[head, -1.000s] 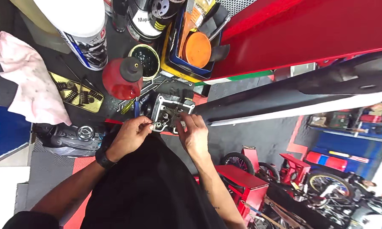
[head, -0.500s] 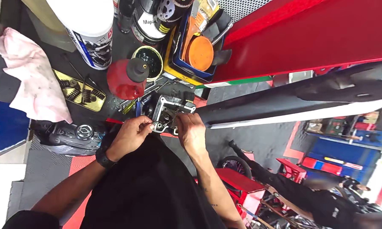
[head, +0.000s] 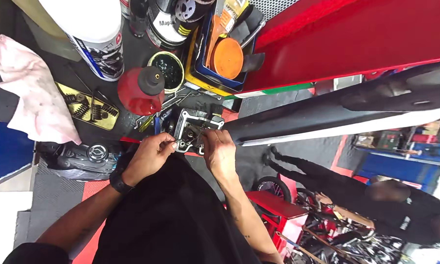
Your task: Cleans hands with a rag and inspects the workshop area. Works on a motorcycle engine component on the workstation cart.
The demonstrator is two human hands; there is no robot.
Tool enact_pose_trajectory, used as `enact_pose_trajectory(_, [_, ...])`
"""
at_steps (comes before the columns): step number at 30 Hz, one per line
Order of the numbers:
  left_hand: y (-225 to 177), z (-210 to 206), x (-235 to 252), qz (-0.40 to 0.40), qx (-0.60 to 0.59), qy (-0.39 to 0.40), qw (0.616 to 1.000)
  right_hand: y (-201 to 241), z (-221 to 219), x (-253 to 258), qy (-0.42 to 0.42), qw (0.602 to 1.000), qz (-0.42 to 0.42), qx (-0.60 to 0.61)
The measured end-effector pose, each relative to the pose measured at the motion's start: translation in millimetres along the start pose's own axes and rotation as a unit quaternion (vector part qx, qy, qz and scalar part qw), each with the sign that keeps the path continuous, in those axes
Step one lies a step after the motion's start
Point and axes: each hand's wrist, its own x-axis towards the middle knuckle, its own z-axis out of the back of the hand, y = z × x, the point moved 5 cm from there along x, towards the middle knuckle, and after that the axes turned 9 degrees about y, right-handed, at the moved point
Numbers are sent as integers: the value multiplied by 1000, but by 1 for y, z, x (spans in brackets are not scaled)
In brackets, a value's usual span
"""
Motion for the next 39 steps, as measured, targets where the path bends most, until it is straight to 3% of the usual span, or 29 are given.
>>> enact_pose_trajectory(3, [0,0,0,-4,-4,-2,1000,-2,1,-2,0,1000,6,18])
enact_pose_trajectory(8, [1,-2,0,-4,-7,-1,1000,-7,1,-1,-1,998,-53,-19])
enact_pose_trajectory(12, [1,-1,-1,-4,-5,0,1000,-2,1,1,-30,999,-24,-19])
enact_pose_trajectory(18, [1,0,-3,-6,-7,-7,1000,-14,21,-23,-33,993,-8,111])
enact_pose_trajectory(24, [1,-1,-2,0,-4,-4,1000,-25,-6,-54,-26,983,-17,179])
enact_pose_trajectory(39, [-4,-12,2,-2,2,14,1000,-12,-21,-44,-86,994,7,64])
